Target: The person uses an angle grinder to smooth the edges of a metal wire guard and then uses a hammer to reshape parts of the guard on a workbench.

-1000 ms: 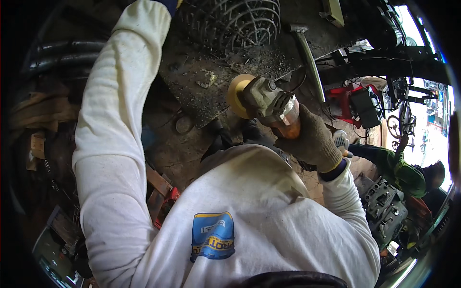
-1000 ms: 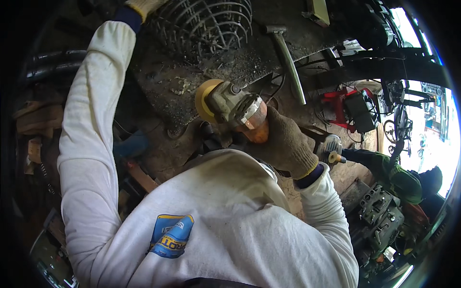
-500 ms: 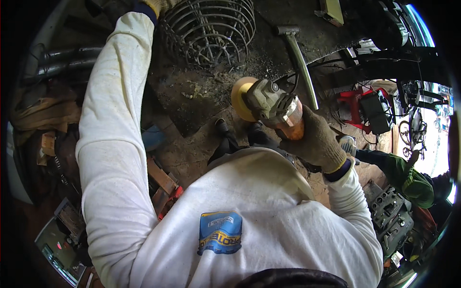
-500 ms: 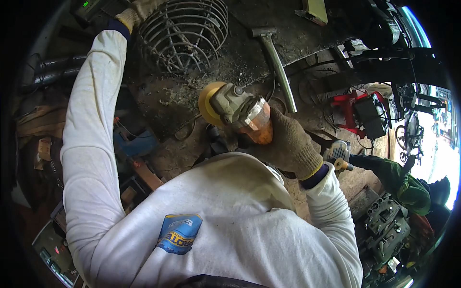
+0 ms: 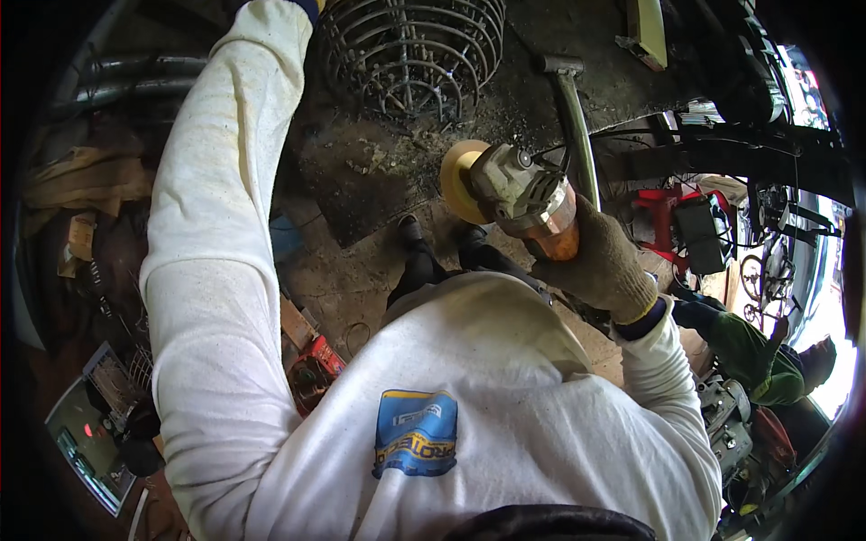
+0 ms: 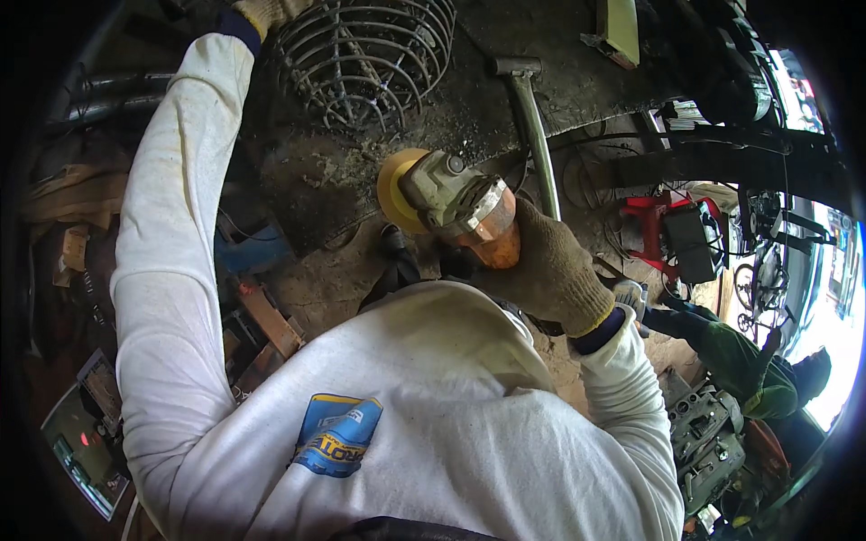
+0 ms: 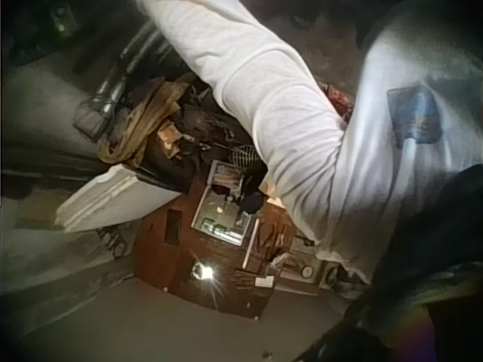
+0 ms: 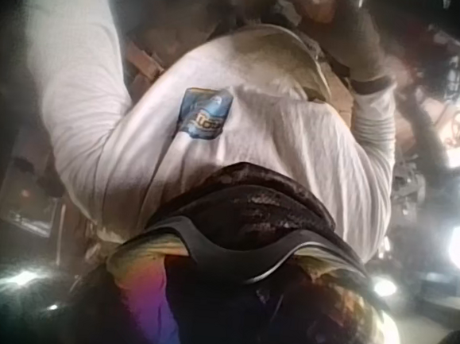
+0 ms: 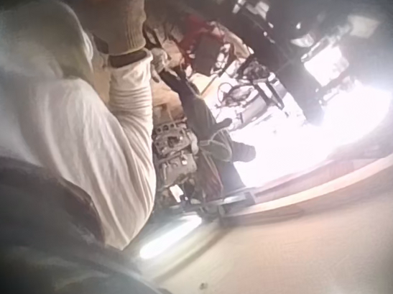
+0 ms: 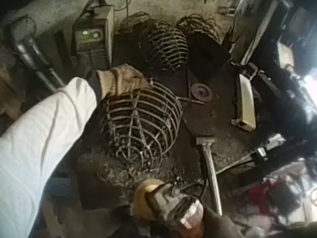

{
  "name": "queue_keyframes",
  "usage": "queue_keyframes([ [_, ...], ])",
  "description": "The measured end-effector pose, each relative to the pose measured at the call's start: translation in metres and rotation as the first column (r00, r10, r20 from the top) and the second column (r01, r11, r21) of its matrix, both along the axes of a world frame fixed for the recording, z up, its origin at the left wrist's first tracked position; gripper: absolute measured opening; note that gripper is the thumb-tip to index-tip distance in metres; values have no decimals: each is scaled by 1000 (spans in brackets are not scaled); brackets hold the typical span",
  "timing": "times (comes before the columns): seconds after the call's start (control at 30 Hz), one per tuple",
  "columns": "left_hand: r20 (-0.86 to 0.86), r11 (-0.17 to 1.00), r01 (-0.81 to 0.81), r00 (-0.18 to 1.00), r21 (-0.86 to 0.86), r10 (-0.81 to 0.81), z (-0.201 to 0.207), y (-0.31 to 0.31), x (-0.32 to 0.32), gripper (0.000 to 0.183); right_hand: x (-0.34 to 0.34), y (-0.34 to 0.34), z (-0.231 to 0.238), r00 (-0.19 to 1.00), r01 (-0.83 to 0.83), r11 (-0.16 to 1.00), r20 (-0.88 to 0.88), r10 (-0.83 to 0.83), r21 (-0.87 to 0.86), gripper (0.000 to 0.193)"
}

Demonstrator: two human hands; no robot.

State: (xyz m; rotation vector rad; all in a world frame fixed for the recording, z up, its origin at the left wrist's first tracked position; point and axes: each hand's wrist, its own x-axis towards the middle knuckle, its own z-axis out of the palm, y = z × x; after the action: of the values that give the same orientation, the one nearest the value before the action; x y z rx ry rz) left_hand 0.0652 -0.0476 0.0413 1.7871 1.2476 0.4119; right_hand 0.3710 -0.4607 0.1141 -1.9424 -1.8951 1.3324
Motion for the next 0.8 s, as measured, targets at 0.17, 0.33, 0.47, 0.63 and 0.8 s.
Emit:
queue_keyframes([
  [0.17, -615, 920, 164, 782, 355, 98, 66, -71, 49, 49, 1, 2, -6, 999, 28, 999, -22, -27, 35, 81],
  [0.33, -585, 933, 116, 803, 340, 114, 89, -109, 57, 70, -7, 9, -4, 1000, 3, 999, -16, -2, 53, 83],
  [0.47, -520, 915, 112, 846, 387, 116, 79, -106, 52, 75, -13, 18, 4, 1000, 10, 1000, -13, -9, 15, 75],
  [0.63, -572, 905, 151, 812, 398, 116, 79, -105, 55, 75, -11, 30, 4, 996, -48, 998, 83, 45, 32, 81],
  [0.8, -617, 865, 275, 786, 420, 50, 65, -93, 48, 77, -20, 41, 18, 976, -60, 997, 212, 49, 46, 76],
])
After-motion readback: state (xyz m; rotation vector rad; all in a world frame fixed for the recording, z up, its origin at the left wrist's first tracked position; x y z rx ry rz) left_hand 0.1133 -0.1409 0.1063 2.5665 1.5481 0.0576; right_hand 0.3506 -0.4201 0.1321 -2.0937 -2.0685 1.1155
